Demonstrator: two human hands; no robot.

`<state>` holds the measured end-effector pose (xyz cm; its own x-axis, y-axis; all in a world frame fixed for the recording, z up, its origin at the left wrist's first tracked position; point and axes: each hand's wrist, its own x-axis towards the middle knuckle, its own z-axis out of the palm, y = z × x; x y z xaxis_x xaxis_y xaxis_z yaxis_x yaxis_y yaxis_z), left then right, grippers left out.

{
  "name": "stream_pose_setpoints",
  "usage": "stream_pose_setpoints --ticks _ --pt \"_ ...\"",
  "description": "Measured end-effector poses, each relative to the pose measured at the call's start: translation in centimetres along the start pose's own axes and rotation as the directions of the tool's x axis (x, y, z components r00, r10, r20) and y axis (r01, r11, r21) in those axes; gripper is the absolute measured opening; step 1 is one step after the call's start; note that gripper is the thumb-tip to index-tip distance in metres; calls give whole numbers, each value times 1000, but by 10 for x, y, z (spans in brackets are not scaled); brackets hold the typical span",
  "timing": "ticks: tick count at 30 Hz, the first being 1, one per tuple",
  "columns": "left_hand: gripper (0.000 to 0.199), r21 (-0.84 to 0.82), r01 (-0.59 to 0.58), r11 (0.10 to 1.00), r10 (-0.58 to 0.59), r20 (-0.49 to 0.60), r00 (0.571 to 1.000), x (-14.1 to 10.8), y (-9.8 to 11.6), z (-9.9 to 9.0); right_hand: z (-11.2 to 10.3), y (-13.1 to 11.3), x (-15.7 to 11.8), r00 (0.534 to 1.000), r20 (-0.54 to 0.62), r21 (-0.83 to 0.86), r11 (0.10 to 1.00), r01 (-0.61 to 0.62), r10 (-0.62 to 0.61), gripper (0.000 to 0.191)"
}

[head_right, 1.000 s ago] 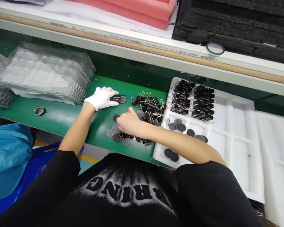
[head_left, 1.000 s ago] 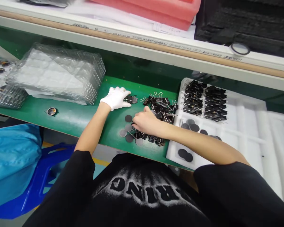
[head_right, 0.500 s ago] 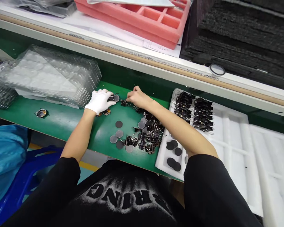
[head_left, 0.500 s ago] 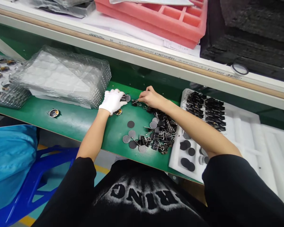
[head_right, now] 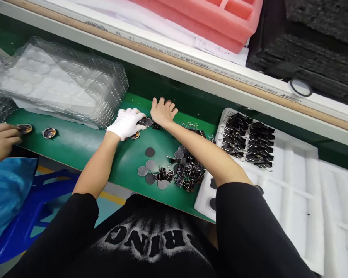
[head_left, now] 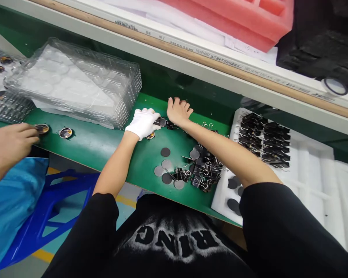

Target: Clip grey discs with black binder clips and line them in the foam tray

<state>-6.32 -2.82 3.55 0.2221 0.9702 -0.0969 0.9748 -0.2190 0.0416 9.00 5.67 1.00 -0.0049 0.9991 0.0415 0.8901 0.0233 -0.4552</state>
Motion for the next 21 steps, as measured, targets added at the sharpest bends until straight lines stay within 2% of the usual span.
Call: stream_pose_setpoints --ticks 3,7,12,16,18,21 --pt "43 -29 -3 1000 3 8 1000 1 -3 0 14 3 2 1000 11 -69 997 -28 28 74" --pt "44 -75 -3 997 4 14 1000 3 -5 3 22 23 7 1000 21 -187 982 -2 6 73" --pt "45 -128 -30 991 32 11 999 7 -3 9 39 46 12 974 -126 -117 978 174 -188 83" --pt "46 -160 -60 985 60 -6 998 9 -3 14 47 51 16 976 -172 -92 989 120 -134 88" --pt "47 -188 -63 980 62 -11 998 11 -4 16 49 53 18 977 -171 -95 989 117 -131 90" --pt "50 -233 -70 970 69 -13 998 14 -5 20 50 60 22 971 -95 -146 968 206 -221 89"
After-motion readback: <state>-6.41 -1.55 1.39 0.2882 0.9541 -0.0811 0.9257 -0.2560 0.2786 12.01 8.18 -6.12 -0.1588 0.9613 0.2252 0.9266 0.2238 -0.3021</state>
